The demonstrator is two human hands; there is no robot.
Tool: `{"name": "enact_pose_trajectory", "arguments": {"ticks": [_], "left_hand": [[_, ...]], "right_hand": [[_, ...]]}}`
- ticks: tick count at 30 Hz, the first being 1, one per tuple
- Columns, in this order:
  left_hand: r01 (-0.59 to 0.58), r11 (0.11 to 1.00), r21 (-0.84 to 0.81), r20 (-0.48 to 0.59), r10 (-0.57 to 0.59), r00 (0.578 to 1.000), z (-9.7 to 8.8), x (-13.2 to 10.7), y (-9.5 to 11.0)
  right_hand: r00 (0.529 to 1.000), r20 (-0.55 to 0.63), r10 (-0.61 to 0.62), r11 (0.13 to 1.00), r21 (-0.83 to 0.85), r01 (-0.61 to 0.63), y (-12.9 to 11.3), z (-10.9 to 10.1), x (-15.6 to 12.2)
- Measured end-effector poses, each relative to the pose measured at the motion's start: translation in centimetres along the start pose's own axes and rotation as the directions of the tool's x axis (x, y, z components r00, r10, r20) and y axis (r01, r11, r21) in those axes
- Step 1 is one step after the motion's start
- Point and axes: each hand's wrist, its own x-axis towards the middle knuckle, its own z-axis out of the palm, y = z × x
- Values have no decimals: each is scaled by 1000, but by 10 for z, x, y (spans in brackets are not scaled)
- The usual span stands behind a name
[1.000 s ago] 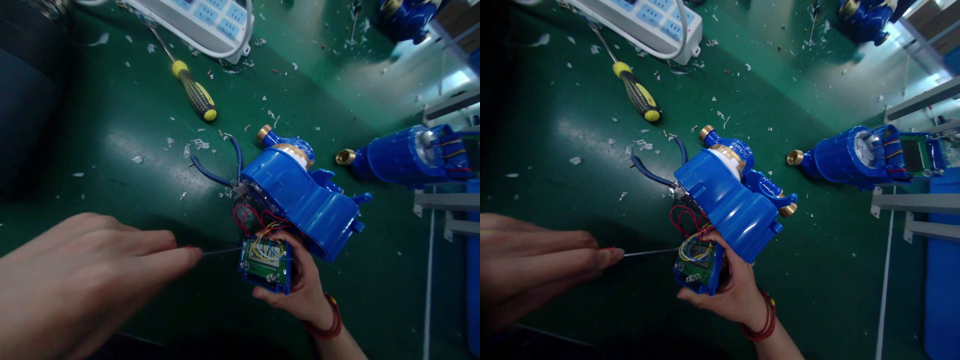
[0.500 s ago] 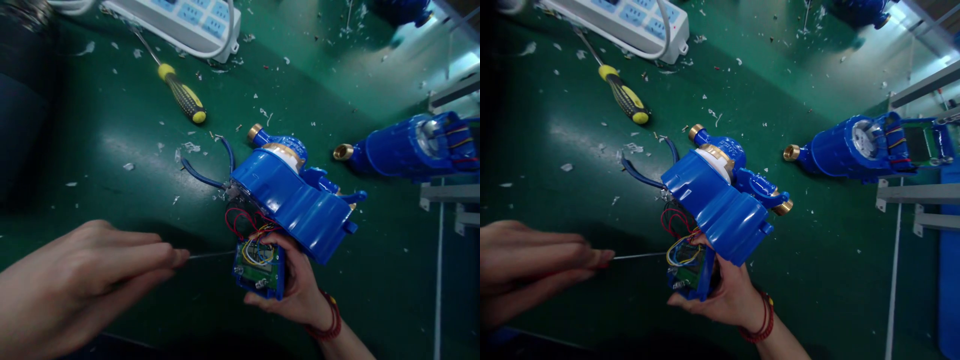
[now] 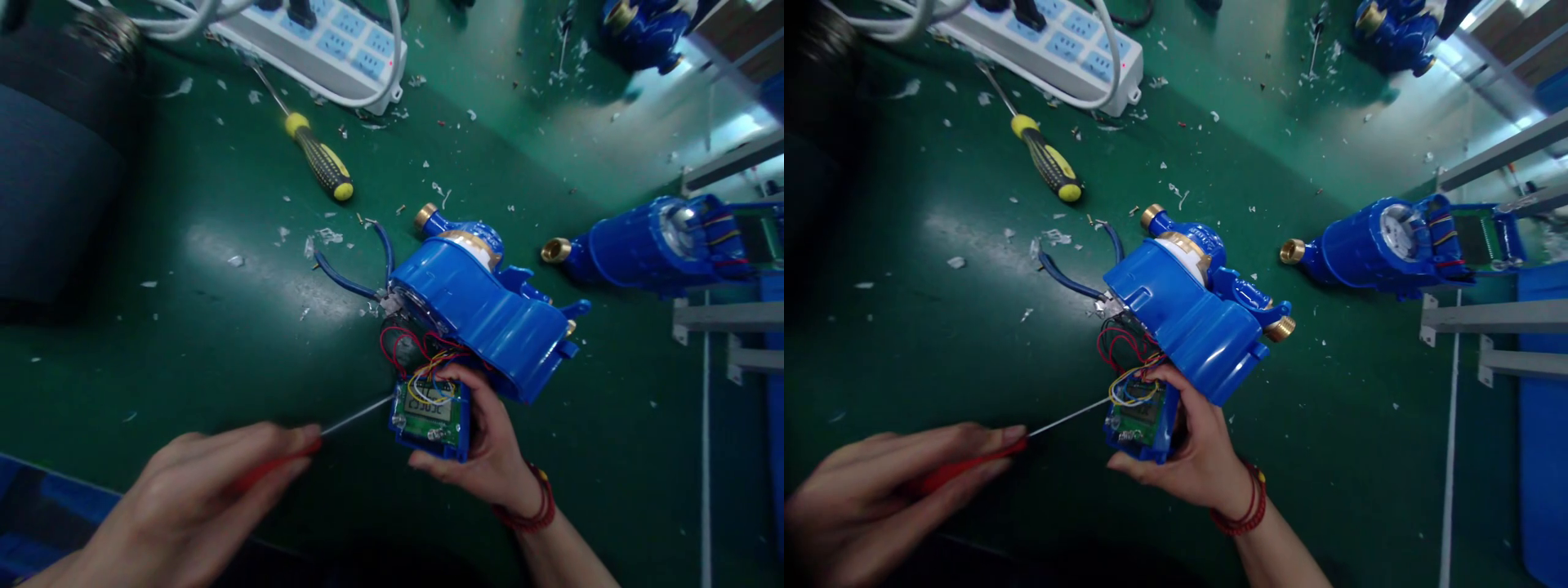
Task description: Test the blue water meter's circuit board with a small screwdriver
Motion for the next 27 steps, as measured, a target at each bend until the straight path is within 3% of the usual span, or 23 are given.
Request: {"name": "enact_pose_trajectory", "arguments": {"ticks": [5,8,14,17,20,23,25,27], "left_hand": [[73,990,-125,94,-61,994,7,-6,-6],[199,961,-194,172,-166,971,5,-4,-5],[455,835,-309,309,-364,879,-4,7,5],[506,787,-353,368,-381,848,-5,11,5],[451,807,-380,351,-325,878,-5,12,0],[308,903,-300,296,-218,930,-12,13,-4],[117,982,-151,259,-76,963,-20,17,-3],[-68,998,15,187,64,980,-26,22,2]], "right_hand": [[1000,-24,8,1000,7,-8,1,1,-1],[1000,-20,10,999,45,-9,1,1,-1],[1000,-28,-15,999,50,16,3,2,0],[999,-36,-31,998,52,33,3,2,0],[999,-41,-35,997,72,38,4,3,0],[998,-52,-35,996,80,39,4,3,-1],[998,-59,-28,997,74,33,4,4,-2],[998,-62,-28,997,70,33,4,4,-3]]}}
